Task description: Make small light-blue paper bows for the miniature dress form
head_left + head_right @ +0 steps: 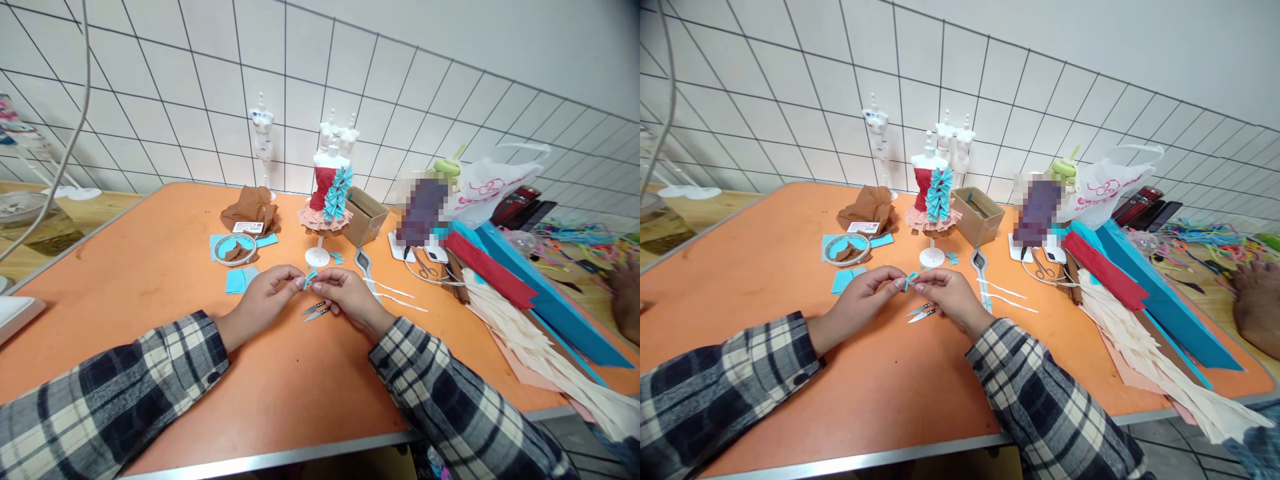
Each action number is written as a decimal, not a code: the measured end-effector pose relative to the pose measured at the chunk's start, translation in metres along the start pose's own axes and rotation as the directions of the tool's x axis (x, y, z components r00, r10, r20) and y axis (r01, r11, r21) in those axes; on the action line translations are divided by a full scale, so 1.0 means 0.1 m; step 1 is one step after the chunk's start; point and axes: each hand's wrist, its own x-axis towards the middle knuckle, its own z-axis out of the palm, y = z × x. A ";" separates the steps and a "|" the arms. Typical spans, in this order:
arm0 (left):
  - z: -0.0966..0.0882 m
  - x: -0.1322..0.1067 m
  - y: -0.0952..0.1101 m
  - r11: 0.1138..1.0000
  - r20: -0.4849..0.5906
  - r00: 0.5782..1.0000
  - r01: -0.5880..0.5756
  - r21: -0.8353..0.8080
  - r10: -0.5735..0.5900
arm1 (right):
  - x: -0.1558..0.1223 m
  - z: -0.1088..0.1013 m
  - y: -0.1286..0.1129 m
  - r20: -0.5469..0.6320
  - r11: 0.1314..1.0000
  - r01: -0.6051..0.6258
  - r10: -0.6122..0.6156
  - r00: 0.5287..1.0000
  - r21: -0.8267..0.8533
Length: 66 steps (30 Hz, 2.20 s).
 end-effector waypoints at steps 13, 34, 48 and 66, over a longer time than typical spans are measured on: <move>-0.07 -0.01 0.01 0.985 0.281 0.944 -0.167 -0.041 0.172 | -0.06 -0.11 -0.11 0.181 0.542 0.610 -0.643 0.744 -0.578; -0.11 0.02 0.03 0.736 0.228 0.905 -0.424 0.528 0.358 | -0.03 -0.04 -0.11 0.080 0.684 0.394 -0.443 0.893 -0.614; -0.07 0.03 -0.05 0.845 0.186 0.943 -0.332 0.420 0.278 | 0.01 -0.09 -0.06 0.089 0.774 0.419 -0.432 0.898 -0.474; -0.04 0.02 -0.06 1.000 0.197 0.980 0.013 0.009 -0.015 | -0.01 -0.07 -0.03 0.128 0.913 0.284 -0.257 0.958 -0.292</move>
